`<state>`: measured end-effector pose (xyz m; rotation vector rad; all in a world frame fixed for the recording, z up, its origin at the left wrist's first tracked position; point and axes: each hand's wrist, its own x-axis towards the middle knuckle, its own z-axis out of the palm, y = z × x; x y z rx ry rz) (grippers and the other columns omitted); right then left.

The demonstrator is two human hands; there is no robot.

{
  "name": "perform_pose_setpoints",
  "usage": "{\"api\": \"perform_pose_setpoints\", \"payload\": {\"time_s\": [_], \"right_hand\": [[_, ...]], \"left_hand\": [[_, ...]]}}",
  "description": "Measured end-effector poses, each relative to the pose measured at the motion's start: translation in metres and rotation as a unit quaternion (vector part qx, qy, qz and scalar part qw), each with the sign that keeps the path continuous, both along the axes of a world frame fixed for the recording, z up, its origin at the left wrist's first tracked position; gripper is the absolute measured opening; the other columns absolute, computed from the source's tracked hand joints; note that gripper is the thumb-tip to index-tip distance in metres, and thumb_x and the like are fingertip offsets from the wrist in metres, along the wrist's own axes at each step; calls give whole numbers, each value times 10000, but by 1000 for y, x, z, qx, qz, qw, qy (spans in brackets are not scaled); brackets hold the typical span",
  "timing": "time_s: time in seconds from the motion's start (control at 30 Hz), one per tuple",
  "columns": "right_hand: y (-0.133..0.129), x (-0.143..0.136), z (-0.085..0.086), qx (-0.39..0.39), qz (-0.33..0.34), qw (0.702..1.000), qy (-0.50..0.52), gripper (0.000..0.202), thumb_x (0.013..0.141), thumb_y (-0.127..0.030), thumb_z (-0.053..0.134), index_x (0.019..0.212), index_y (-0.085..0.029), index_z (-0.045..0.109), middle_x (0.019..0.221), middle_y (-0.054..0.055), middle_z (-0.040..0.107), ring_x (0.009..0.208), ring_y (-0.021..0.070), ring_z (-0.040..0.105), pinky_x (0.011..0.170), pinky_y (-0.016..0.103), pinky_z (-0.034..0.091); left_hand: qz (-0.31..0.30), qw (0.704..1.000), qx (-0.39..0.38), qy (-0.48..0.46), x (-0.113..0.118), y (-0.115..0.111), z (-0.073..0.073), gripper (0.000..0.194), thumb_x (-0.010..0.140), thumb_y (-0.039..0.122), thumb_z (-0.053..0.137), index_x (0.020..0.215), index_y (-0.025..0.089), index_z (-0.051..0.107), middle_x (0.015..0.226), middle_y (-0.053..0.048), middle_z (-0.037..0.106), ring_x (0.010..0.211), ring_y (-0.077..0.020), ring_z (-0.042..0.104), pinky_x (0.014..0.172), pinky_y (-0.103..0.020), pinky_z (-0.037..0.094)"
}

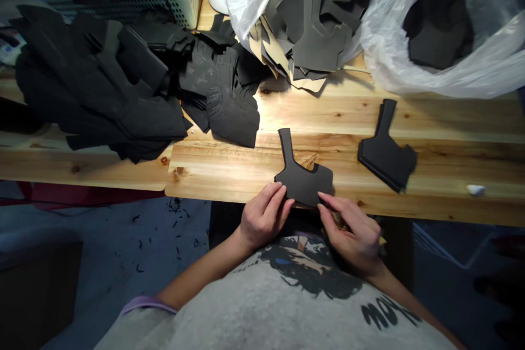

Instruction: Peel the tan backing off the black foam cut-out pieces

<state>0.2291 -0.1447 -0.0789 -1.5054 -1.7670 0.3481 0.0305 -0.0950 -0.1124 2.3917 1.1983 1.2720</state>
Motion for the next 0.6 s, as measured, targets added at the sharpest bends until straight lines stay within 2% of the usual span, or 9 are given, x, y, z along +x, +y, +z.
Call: {"api": "perform_pose_setpoints", "payload": {"time_s": [0.3, 0.6], "right_hand": [[1, 0, 0, -4, 2, 1000, 8, 434, 893, -12, 656, 1270, -227, 656, 1015, 56, 730, 864, 166, 702, 792, 284, 568], [1, 1, -1, -11, 5, 1000, 5, 420, 901, -16, 654, 1271, -214, 656, 1027, 63, 726, 873, 164, 698, 810, 282, 563]], "left_hand": [[1, 1000, -11, 11, 2, 1, 8, 302, 910, 152, 707, 1196, 84, 638, 1088, -160, 729, 995, -232, 739, 935, -325, 635], [-6, 995, -21, 95, 6, 4, 21, 221, 950, 143, 634, 1149, 47, 645, 1080, -149, 723, 1015, -228, 715, 1037, -361, 567]]}}
